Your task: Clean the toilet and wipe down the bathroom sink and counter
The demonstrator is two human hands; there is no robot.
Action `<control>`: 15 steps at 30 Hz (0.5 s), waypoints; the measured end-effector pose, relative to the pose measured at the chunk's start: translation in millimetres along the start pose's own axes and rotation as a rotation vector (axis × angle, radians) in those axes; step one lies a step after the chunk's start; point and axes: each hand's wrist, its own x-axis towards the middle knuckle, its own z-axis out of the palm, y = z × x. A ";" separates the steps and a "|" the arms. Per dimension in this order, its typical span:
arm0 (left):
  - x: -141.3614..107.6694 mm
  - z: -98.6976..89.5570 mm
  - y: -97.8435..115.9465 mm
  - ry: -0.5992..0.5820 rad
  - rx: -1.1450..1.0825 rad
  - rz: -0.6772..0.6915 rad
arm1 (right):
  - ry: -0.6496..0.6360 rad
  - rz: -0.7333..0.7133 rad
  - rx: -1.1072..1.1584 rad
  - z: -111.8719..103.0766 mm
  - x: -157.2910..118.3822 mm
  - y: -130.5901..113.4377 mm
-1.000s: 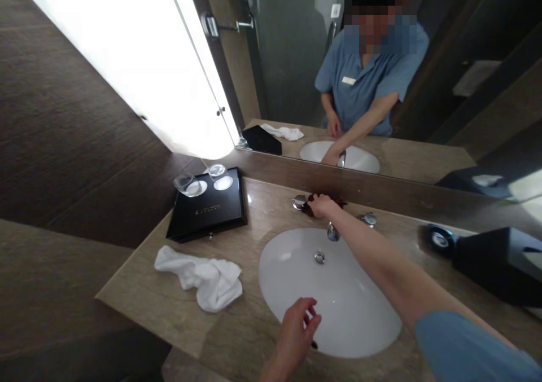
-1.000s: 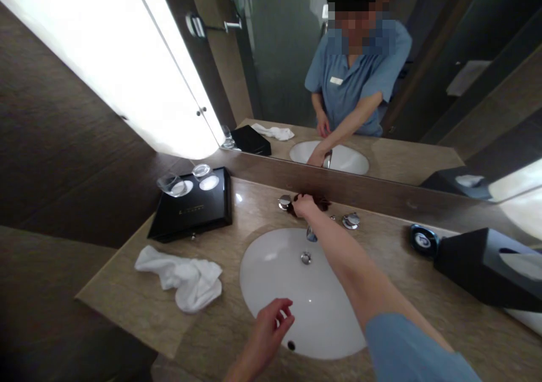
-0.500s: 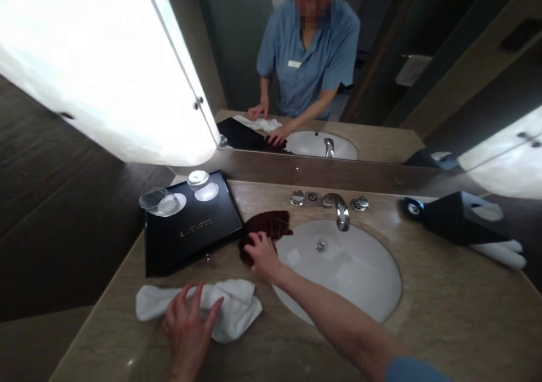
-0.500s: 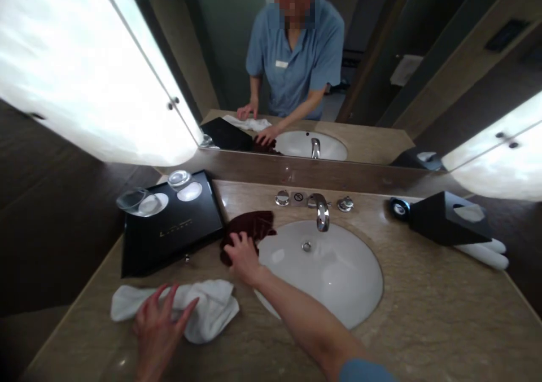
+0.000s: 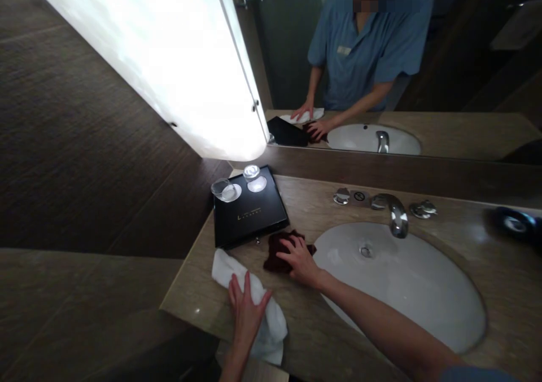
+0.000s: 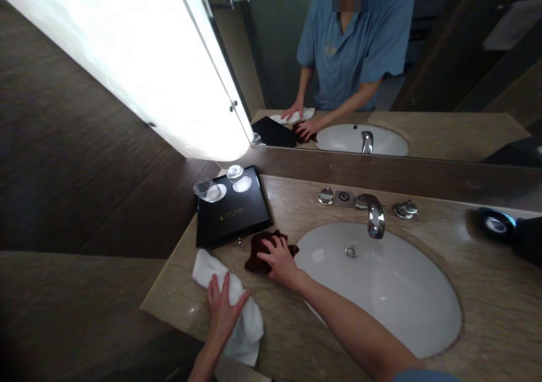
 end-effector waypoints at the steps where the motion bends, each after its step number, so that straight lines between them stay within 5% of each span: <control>1: -3.0 1.2 -1.1 -0.026 -0.009 -0.016 | 0.016 0.004 0.012 1.7 -2.1 8.4; 7: -18.2 6.9 -3.9 -0.038 -0.033 -0.007 | 0.455 0.505 -0.162 -38.7 14.5 53.2; 11: -14.1 4.4 1.7 -0.007 -0.024 0.054 | 0.280 0.542 -0.318 -37.6 23.1 32.1; 15: -0.8 -12.1 0.0 -0.014 -0.029 0.106 | 0.037 0.249 -0.195 3.1 -17.0 -29.2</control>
